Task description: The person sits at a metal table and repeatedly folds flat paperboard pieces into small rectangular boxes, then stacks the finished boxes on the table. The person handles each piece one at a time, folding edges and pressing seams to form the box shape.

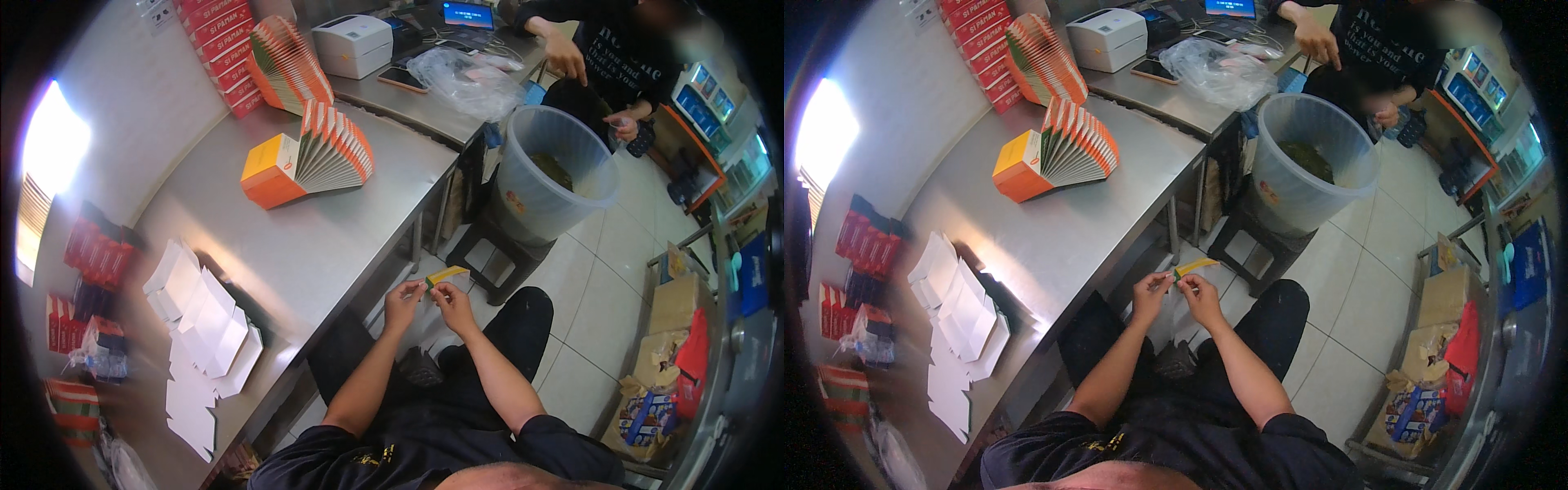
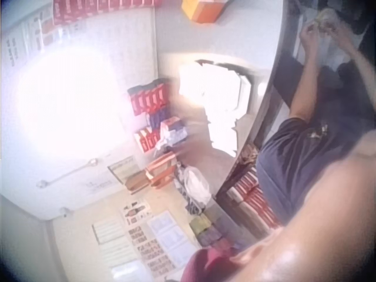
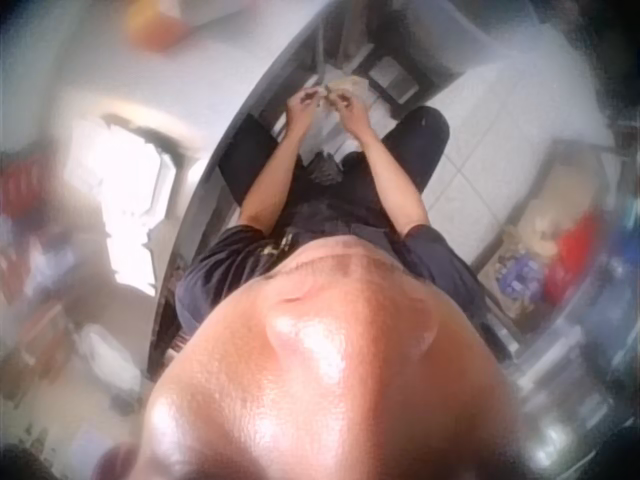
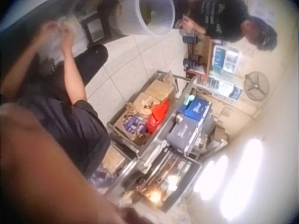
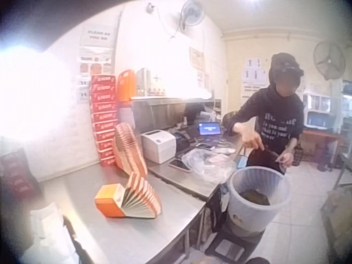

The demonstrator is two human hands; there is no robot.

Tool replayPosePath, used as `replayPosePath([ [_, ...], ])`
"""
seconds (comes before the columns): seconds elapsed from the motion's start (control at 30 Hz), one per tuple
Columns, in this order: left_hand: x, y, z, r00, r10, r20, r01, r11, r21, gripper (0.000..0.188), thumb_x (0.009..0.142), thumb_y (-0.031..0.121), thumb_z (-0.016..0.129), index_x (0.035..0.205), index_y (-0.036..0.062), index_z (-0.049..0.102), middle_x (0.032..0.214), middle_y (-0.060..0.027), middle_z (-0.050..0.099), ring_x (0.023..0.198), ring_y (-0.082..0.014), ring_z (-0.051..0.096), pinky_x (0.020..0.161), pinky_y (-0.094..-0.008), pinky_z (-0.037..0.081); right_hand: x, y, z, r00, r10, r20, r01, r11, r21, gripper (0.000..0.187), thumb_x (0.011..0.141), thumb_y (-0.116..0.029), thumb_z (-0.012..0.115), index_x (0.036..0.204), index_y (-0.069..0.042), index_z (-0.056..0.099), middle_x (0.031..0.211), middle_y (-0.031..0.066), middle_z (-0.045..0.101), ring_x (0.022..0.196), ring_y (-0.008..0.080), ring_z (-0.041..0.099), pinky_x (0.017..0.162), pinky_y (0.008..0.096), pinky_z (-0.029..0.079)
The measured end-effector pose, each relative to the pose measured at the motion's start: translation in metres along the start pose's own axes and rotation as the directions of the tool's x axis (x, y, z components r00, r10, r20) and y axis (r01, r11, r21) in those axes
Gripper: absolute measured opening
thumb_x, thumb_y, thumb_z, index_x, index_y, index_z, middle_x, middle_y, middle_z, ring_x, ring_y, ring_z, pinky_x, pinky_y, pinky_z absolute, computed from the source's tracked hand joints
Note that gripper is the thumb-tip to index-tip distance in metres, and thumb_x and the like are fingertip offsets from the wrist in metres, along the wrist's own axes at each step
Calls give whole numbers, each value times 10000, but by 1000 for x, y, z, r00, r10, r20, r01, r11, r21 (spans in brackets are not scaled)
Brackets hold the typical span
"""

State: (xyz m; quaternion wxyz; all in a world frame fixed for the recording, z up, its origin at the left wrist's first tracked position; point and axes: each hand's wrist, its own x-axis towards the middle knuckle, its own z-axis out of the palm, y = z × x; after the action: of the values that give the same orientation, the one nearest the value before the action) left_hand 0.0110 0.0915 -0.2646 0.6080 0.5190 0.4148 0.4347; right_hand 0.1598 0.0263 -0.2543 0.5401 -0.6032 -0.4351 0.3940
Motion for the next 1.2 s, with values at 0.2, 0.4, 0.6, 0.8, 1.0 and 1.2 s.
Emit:
replayPosePath([
  [0.2, 2, 7, -3, 995, -42, 87, 47, 997, -62, 247, 943, 163, 789, 1122, -1, 749, 1015, -60, 762, 906, -102, 687, 780, -265, 548, -1, 5, 0, 1000, 19, 10, -20, 999, 50, 157, 1027, -162, 677, 1062, -10, 692, 879, 16, 688, 820, 101, 640, 721, 263, 519],
  [0.4, 0, 10, -6, 994, -36, 106, 21, 991, 136, 293, 919, 166, 813, 1143, -13, 749, 999, -71, 761, 877, -108, 691, 762, -268, 560, -1, 5, -2, 1000, -2, 11, 1, 998, 59, 163, 1031, -144, 668, 1111, -2, 675, 901, 30, 692, 828, 99, 653, 728, 262, 528],
  [0.6, -5, 12, 3, 997, 31, 72, -39, 994, 102, 309, 880, 144, 849, 1108, -22, 722, 968, -62, 729, 875, -108, 675, 750, -266, 561, -3, -3, 2, 997, -9, -77, 24, 979, 204, 113, 1000, -52, 678, 1097, 3, 694, 936, 58, 733, 841, 119, 707, 753, 262, 556],
  [0.8, -5, 3, 3, 996, 92, 9, -92, 987, 135, 394, 818, 160, 910, 1001, 15, 593, 906, -49, 666, 830, -115, 651, 686, -270, 555, -10, -21, 2, 982, -188, 7, 185, 960, -211, 151, 982, -51, 691, 1109, 21, 730, 950, 93, 778, 862, 168, 762, 788, 291, 590],
  [1.0, -5, 1, 3, 999, 42, 12, -43, 993, 106, 420, 829, 197, 907, 970, 36, 546, 885, -52, 647, 796, -114, 637, 618, -263, 533, -10, -16, 3, 992, -114, 50, 119, 987, -110, 167, 976, -74, 711, 1106, 28, 738, 948, 105, 787, 884, 183, 768, 808, 299, 583],
  [1.2, -4, 3, -2, 999, 29, 28, -33, 984, 177, 398, 849, 232, 889, 958, 33, 561, 866, -44, 647, 788, -110, 635, 642, -267, 521, -8, -6, 2, 994, -77, 78, 88, 985, -150, 145, 982, -78, 687, 1058, 40, 722, 935, 111, 782, 872, 170, 751, 804, 301, 571],
])
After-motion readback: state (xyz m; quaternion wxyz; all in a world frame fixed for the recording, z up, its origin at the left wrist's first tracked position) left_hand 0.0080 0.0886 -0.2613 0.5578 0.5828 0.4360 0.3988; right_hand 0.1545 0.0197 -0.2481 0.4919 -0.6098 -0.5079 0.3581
